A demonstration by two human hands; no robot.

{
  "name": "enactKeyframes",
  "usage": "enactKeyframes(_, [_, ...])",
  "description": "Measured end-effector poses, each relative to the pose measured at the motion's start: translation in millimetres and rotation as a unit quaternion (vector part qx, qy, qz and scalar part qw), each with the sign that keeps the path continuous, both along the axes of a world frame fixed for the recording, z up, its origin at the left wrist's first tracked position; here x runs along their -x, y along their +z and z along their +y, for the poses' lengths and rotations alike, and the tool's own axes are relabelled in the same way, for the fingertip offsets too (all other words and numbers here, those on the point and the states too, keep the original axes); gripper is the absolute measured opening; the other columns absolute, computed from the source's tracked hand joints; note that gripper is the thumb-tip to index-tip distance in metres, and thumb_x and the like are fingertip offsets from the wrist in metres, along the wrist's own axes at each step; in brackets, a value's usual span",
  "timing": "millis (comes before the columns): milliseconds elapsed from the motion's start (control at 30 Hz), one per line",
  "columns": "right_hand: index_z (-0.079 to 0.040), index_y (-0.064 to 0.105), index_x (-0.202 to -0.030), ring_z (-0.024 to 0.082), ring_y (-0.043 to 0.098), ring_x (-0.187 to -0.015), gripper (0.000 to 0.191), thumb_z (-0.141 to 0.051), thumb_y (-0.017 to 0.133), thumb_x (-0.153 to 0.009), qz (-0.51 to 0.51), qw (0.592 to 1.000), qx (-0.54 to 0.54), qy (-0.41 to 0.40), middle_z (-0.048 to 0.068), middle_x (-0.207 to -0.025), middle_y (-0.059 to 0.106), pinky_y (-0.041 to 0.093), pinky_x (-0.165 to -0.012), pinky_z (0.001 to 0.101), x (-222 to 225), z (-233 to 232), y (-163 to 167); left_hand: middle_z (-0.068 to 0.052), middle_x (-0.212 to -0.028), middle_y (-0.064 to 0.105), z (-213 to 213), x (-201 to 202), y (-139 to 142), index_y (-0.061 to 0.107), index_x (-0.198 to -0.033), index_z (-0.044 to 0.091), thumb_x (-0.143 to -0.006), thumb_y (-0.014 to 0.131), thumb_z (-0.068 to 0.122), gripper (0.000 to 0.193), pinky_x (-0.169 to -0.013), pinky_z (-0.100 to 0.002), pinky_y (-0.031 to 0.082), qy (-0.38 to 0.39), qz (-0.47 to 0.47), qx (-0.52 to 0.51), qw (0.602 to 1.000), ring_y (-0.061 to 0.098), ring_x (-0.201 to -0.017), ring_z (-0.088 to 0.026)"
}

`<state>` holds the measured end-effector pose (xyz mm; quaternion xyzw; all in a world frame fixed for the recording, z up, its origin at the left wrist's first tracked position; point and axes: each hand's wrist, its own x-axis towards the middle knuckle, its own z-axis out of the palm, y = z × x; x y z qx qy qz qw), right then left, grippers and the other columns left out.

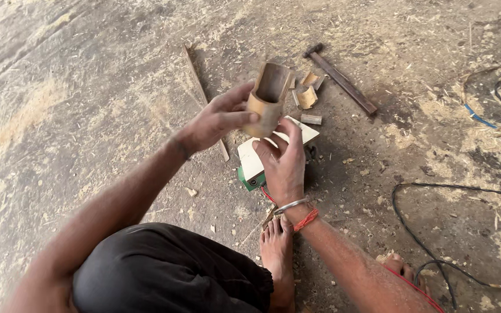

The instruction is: The person uses a small table saw to cut a cylindrical piece of wood into smaller segments. They hold the wood with one hand and guide it through the blade, then inspect the cut pieces and place them on the floor.

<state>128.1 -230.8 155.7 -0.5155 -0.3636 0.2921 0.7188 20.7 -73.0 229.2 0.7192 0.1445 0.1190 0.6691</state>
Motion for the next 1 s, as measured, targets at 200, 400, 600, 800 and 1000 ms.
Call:
enactKeyframes(200, [0.001, 0.042, -0.143, 0.028, 0.066, -0.128, 0.056, -0.013, 0.072, -0.099, -0.037, 0.999, 0.017, 0.022, 0.018, -0.140, 0.055, 0.061, -0.101, 0.0345, 2.1, -12.3, -14.5, -0.024, -0.152, 0.054, -23.0, 13.2, -43.6, 0.030, -0.158, -0.003, -0.095, 0.079, 0.028, 0.085, -0.124, -0.045, 0.045, 0.098, -0.054, 0.032, 0.993, 0.053, -0.145, -0.032])
enactKeyframes(400, [0.001, 0.045, -0.144, 0.027, 0.067, -0.126, 0.050, -0.010, 0.066, -0.100, -0.078, 0.996, 0.028, 0.020, 0.018, -0.140, 0.055, 0.062, -0.099, 0.0331, -1.5, -14.3, -18.2, -0.019, -0.153, 0.047, -43.6, 9.5, -64.6, 0.024, -0.162, 0.001, -0.086, 0.087, 0.028, 0.102, -0.119, -0.044, 0.050, 0.166, -0.077, -0.017, 0.983, 0.053, -0.144, -0.031])
enactKeyframes(600, [0.003, 0.043, -0.146, 0.025, 0.064, -0.132, 0.049, -0.006, 0.063, -0.102, -0.070, 0.995, 0.024, 0.067, 0.018, -0.141, 0.059, 0.061, -0.102, 0.0334, -2.9, -18.0, -15.5, -0.019, -0.151, 0.052, -47.1, 14.8, -62.2, 0.029, -0.161, 0.003, -0.086, 0.087, 0.025, 0.097, -0.117, -0.044, 0.052, 0.187, -0.087, -0.032, 0.978, 0.055, -0.142, -0.030])
enactKeyframes(800, [0.003, 0.042, -0.147, 0.024, 0.063, -0.132, 0.050, -0.005, 0.062, -0.102, -0.052, 0.993, 0.017, 0.105, 0.017, -0.144, 0.056, 0.062, -0.102, 0.0345, -3.1, -17.3, -9.7, -0.016, -0.144, 0.054, -52.6, 20.5, -62.4, 0.032, -0.153, 0.004, -0.089, 0.085, 0.025, 0.085, -0.114, -0.041, 0.054, 0.221, -0.095, -0.058, 0.969, 0.058, -0.136, -0.025])
enactKeyframes(1000, [0.003, 0.045, -0.143, 0.023, 0.067, -0.125, 0.042, -0.007, 0.057, -0.104, -0.077, 0.992, -0.005, 0.104, 0.017, -0.138, 0.059, 0.065, -0.097, 0.0344, -3.8, -16.5, -15.6, -0.017, -0.144, 0.054, -55.3, 22.0, -60.2, 0.035, -0.153, 0.003, -0.089, 0.086, 0.023, 0.084, -0.117, -0.040, 0.054, 0.239, -0.095, -0.091, 0.962, 0.059, -0.136, -0.025])
